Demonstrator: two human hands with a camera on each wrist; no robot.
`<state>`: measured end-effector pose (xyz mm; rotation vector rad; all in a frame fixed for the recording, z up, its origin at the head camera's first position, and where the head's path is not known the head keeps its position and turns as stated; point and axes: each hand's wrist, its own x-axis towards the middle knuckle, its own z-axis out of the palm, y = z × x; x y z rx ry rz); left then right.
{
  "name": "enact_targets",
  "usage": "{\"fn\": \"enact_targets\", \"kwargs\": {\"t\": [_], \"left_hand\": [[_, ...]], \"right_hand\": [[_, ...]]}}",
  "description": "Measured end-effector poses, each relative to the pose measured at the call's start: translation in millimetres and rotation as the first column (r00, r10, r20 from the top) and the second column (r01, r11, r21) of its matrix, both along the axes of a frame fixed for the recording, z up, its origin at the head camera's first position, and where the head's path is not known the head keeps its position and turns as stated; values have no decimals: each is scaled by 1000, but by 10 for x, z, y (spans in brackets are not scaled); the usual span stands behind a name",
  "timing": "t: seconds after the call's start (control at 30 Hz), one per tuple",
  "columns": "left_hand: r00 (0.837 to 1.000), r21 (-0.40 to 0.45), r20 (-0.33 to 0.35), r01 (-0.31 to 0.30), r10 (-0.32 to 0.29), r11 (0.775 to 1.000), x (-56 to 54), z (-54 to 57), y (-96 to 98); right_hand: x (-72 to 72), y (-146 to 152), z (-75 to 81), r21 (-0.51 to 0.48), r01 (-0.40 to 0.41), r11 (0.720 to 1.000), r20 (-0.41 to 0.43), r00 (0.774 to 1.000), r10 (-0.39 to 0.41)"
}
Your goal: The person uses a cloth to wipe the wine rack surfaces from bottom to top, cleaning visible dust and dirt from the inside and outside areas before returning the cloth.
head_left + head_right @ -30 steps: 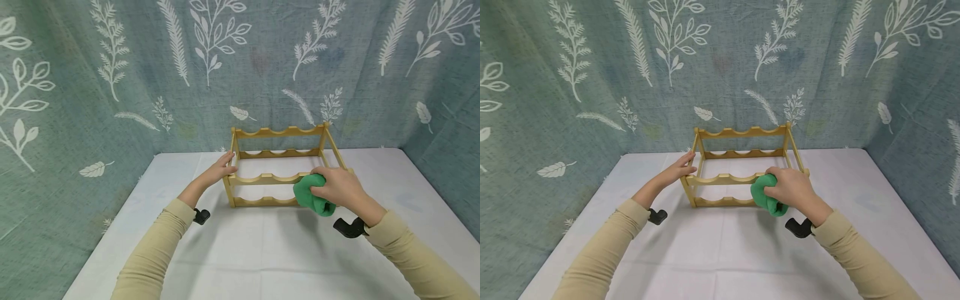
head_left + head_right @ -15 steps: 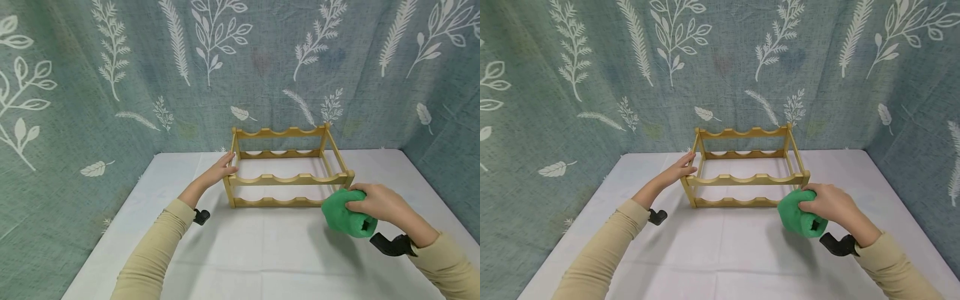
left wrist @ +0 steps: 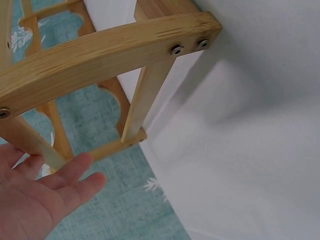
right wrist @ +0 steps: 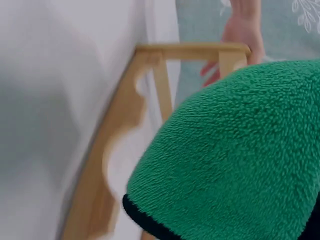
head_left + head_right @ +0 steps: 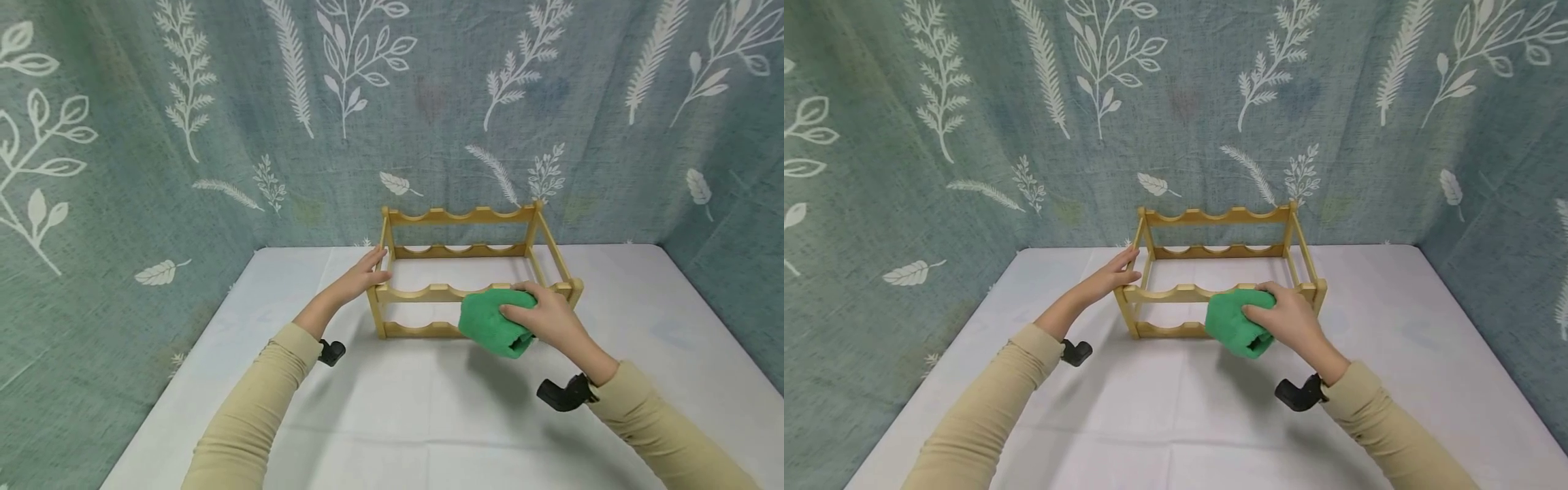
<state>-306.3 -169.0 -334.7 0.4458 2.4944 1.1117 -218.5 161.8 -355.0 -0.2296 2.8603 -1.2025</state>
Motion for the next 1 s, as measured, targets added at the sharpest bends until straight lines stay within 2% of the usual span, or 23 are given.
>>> {"fn": "enact_targets", "kwargs": {"t": [0.17,0.23,0.47,0.6,0.7,0.8,0.9,1.0], "left_hand": [[1000,1,-26,0,0,1000,-166,-212,-58],[999,-5,-46,0,0,1000,-185,-250,-72],[999,28,-51,9,-7,1000,-184,-288,-88],[998,27,-52,26,-24,999,-194,-295,-86],[998,21,-55,27,-26,999,-196,-290,-83],[998,25,-56,27,-25,999,-180,-278,-81],[998,31,-51,27,-25,999,-163,-262,-78],[999,39,-47,27,-25,999,-155,-252,-88]], "right_hand": [[-120,-397,-73,-54,-26,998,15,1000,26],[-161,-563,-87,-81,-40,996,34,998,43],[-253,-1165,-60,-143,-61,988,72,995,72],[-306,-1398,-39,-207,-78,975,80,992,96],[-335,-1422,-42,-305,-55,951,103,991,91],[-321,-1312,-58,-380,-16,925,119,991,66],[-274,-1111,-70,-390,6,921,115,992,42],[-223,-834,-84,-358,31,933,115,993,11]]}}
